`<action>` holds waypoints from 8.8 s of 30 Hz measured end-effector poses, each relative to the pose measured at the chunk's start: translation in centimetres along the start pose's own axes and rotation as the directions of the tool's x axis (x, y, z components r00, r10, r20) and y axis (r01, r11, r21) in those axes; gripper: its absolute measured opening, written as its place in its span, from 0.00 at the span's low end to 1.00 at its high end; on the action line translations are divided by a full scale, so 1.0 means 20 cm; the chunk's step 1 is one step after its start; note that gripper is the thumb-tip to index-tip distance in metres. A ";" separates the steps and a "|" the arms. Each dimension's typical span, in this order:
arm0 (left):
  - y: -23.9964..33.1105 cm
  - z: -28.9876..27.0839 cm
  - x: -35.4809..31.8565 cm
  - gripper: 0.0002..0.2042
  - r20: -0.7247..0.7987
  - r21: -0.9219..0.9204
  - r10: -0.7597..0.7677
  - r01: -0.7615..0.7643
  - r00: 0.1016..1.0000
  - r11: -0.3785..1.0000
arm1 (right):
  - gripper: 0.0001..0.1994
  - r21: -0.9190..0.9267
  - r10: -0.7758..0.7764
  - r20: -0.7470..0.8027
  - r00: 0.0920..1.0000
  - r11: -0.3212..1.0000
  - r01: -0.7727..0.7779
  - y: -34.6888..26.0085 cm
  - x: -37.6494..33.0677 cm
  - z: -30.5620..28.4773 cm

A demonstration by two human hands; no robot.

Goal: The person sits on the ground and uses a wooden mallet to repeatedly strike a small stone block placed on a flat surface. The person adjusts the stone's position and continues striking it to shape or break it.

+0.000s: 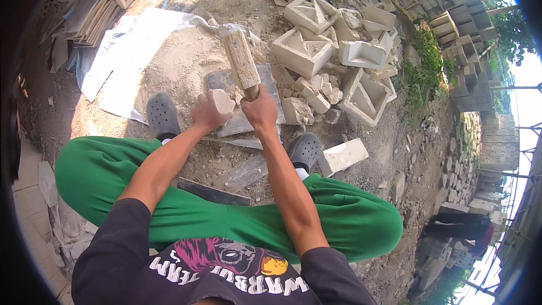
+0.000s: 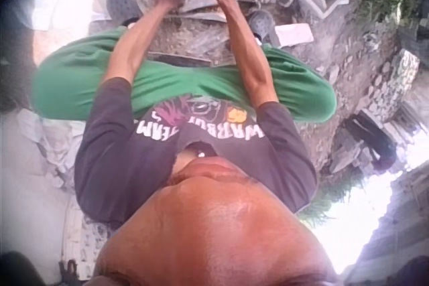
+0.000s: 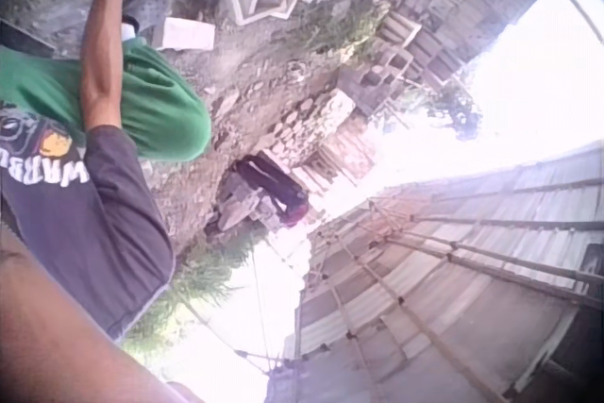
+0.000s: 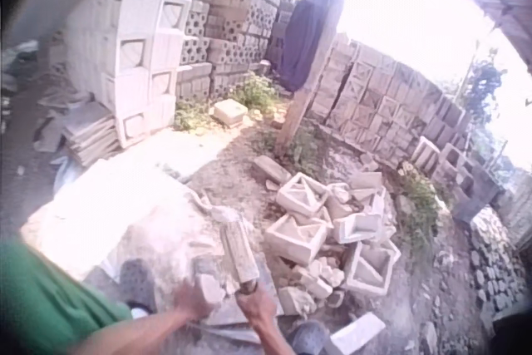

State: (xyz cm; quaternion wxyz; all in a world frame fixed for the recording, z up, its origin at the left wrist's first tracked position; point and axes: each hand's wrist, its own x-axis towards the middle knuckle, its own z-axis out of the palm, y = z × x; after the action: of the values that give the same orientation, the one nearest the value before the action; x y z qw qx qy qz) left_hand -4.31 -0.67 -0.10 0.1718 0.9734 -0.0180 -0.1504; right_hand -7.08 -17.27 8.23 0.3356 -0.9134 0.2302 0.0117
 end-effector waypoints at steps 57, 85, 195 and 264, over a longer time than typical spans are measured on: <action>-0.03 -0.10 -0.01 0.56 0.268 0.070 0.065 -0.087 0.961 0.994 | 0.21 -0.221 0.139 0.175 0.975 0.970 -0.099 0.33 -0.09 0.23; -0.06 -0.04 -0.01 0.62 0.286 0.062 0.088 -0.110 0.954 0.992 | 0.24 -0.180 0.105 0.214 0.971 0.981 -0.067 0.40 -0.09 0.23; -0.08 0.21 0.35 0.35 0.036 -0.058 0.367 -0.365 0.929 0.929 | 0.18 0.250 0.345 0.411 0.844 0.848 -0.468 0.35 -0.06 0.20; -0.10 0.33 0.18 0.11 -0.186 -0.185 0.374 -0.407 0.908 0.895 | 0.14 -0.035 0.338 0.395 0.854 0.935 -0.354 0.36 -0.02 0.25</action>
State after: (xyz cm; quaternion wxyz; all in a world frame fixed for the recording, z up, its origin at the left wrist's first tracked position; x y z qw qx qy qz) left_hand -2.90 -1.29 -7.71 0.3059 0.9331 -0.1841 -0.0424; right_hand -9.79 -18.86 0.12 0.3849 -0.8291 0.3184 0.2511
